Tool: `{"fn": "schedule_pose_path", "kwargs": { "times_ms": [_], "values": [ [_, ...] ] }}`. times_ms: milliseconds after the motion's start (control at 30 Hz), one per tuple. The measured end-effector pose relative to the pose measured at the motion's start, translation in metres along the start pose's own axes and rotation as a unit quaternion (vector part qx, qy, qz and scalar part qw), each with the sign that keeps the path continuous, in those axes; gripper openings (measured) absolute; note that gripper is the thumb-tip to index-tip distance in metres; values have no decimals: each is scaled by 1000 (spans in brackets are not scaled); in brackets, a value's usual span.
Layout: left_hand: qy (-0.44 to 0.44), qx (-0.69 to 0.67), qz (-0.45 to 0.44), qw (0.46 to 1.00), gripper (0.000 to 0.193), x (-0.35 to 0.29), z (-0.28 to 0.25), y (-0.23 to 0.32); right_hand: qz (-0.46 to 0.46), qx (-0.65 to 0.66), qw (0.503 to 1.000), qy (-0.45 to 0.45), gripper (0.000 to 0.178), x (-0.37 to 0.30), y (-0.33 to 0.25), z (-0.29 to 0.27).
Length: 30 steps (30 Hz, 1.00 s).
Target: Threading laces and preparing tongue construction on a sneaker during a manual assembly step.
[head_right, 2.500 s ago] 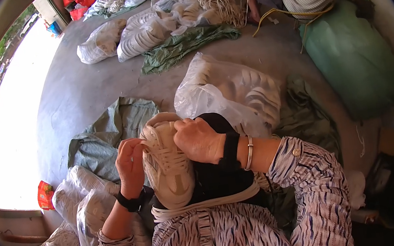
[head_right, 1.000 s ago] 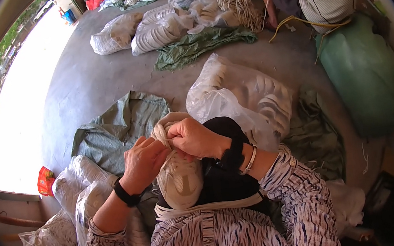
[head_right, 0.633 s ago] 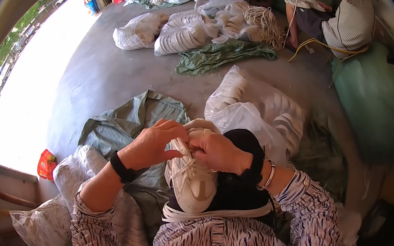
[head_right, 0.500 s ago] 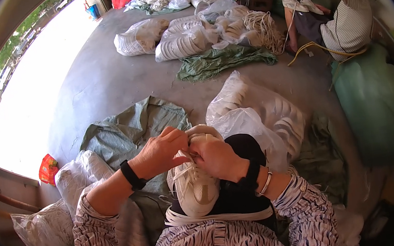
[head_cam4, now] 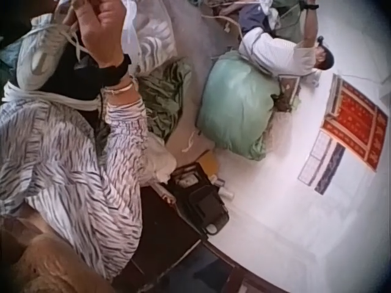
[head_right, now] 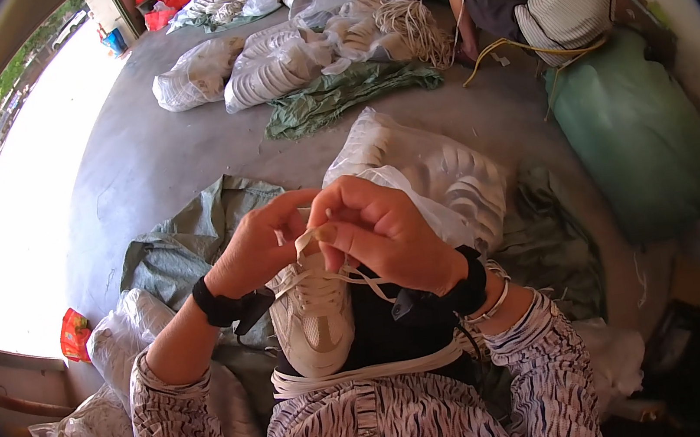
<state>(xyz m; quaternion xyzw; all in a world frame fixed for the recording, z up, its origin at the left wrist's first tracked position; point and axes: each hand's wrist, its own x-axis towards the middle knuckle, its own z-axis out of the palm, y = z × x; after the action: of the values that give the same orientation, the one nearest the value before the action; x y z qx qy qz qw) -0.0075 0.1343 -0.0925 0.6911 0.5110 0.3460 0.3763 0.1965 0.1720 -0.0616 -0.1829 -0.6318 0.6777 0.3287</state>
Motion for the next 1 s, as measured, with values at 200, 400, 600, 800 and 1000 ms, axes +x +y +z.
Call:
{"fn": "schedule_pose_path", "kwargs": {
  "times_ms": [200,400,600,800,1000],
  "values": [
    [-26,-57,136,989,15,5,21,-6,-32,-29,999,26,4,-10,2,-16],
    [318,-357,-136,868,37,-57,-55,-58,-45,315,894,316,22,-57,25,-132],
    [371,-434,-179,801,34,-58,-35,-32,7,389,863,324,19,-107,62,-189],
    [185,-172,-113,961,38,-75,-18,-27,66,64,966,241,25,-43,35,-66],
    [333,-337,-95,876,39,-65,-48,-22,46,-166,981,91,28,-19,55,-40]
  ]
}}
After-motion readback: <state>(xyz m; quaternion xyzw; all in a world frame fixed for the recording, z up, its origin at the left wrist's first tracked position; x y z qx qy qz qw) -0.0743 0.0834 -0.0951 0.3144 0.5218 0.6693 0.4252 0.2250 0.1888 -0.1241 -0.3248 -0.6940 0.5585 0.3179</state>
